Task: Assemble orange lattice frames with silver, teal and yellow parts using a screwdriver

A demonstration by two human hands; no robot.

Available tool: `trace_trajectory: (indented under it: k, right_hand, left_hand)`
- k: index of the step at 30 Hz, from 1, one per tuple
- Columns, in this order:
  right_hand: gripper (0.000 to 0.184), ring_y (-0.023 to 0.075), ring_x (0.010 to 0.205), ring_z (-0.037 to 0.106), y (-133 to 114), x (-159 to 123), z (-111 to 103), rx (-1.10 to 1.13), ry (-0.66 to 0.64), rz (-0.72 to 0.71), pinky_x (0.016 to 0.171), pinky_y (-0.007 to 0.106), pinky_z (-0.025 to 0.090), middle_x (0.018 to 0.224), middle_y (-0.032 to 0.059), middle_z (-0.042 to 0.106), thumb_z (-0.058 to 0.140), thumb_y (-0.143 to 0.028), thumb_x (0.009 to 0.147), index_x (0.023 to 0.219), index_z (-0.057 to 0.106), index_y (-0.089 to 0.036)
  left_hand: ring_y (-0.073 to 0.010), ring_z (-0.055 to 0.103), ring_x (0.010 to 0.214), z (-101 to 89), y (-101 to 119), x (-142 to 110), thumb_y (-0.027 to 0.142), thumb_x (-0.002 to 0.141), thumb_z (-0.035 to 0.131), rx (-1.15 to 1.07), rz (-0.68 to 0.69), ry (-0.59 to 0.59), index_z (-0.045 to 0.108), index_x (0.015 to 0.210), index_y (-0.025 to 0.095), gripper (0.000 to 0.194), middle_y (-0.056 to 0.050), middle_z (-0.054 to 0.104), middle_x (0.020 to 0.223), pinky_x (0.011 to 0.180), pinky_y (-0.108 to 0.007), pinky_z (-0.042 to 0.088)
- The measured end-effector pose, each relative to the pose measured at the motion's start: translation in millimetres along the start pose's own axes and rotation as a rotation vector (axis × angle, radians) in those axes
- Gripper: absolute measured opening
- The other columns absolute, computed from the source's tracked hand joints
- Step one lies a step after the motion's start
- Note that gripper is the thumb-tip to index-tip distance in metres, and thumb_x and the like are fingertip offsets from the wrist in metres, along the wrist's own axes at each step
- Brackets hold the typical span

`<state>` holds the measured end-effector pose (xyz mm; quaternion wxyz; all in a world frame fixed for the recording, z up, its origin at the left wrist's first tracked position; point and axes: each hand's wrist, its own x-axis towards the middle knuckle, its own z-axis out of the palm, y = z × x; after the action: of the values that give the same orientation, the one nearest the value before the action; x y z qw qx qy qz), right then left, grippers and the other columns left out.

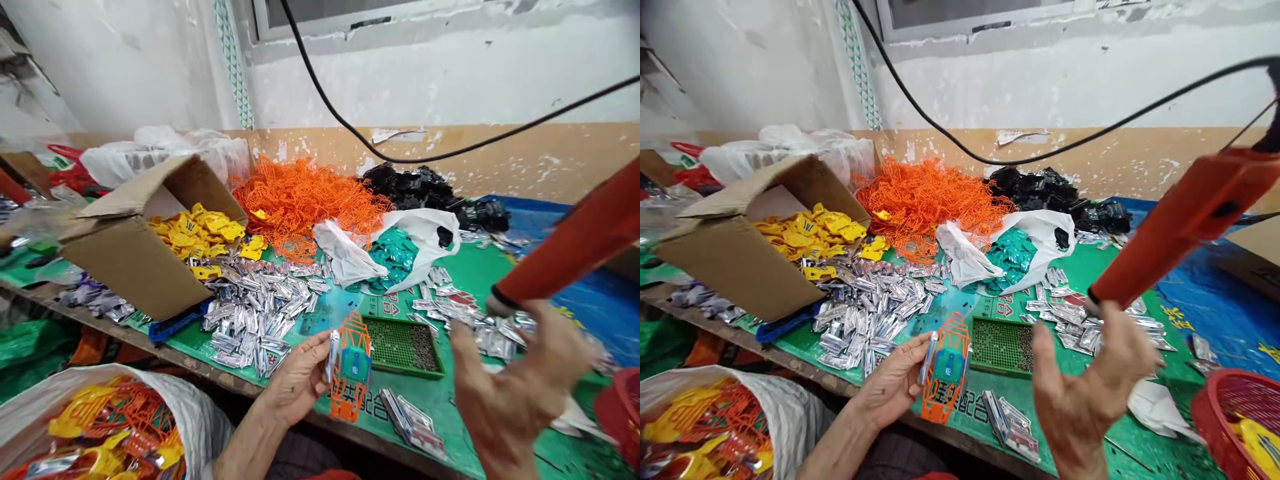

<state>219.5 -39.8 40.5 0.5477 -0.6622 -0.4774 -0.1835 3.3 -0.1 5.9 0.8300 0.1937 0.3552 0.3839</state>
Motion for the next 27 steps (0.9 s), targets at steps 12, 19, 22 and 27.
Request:
trace_trajectory:
  k: [12, 19, 22, 27]
  right_hand:
    - [0.071, 0.0253, 0.101, 0.064, -34.5, -76.2, 10.0, 1.000, -0.834, 0.969, 0.081, 0.037, 0.053, 0.123, 0.0121, 0.064, 0.076, -0.044, 0.067, 0.129, 0.050, -0.020]
    - [0.052, 0.0229, 0.098, 0.065, -43.1, -78.6, 6.3, 1.113, -0.773, 0.894, 0.089, 0.035, 0.050, 0.107, 0.0052, 0.072, 0.076, -0.024, 0.064, 0.114, 0.063, -0.020]
    - [0.057, 0.0251, 0.100, 0.065, -43.4, -82.8, 4.9, 0.966, -0.752, 0.875, 0.090, 0.038, 0.050, 0.109, 0.0074, 0.071, 0.075, -0.025, 0.063, 0.118, 0.061, -0.018]
    - [0.055, 0.0253, 0.100, 0.065, -47.7, -91.3, -0.9, 0.868, -0.778, 0.831, 0.091, 0.038, 0.049, 0.112, 0.0082, 0.070, 0.072, -0.024, 0.063, 0.117, 0.062, -0.018]
  left_hand:
    - [-0.0015, 0.048, 0.039, 1.7, -7.7, -6.1, 0.028, 0.065, 0.084, -0.045, 0.005, -0.042, 0.070, 0.091, 0.014, 0.032, 0.004, 0.065, 0.061, 0.033, -0.010, 0.030]
    - [-0.0233, 0.069, 0.091, 6.0, -8.8, -19.3, 0.041, 0.081, 0.069, 0.212, 0.111, -0.049, 0.069, 0.108, 0.014, 0.038, -0.009, 0.075, 0.098, 0.081, -0.031, 0.054]
    - [-0.0244, 0.065, 0.104, 8.1, -10.3, -24.1, 0.039, 0.082, 0.068, 0.270, 0.106, -0.085, 0.063, 0.121, 0.019, 0.044, -0.009, 0.072, 0.111, 0.089, -0.033, 0.051]
    - [-0.0242, 0.065, 0.104, 10.6, -15.5, -32.0, 0.029, 0.074, 0.077, 0.290, 0.111, -0.077, 0.061, 0.119, 0.022, 0.049, -0.008, 0.069, 0.117, 0.083, -0.031, 0.053]
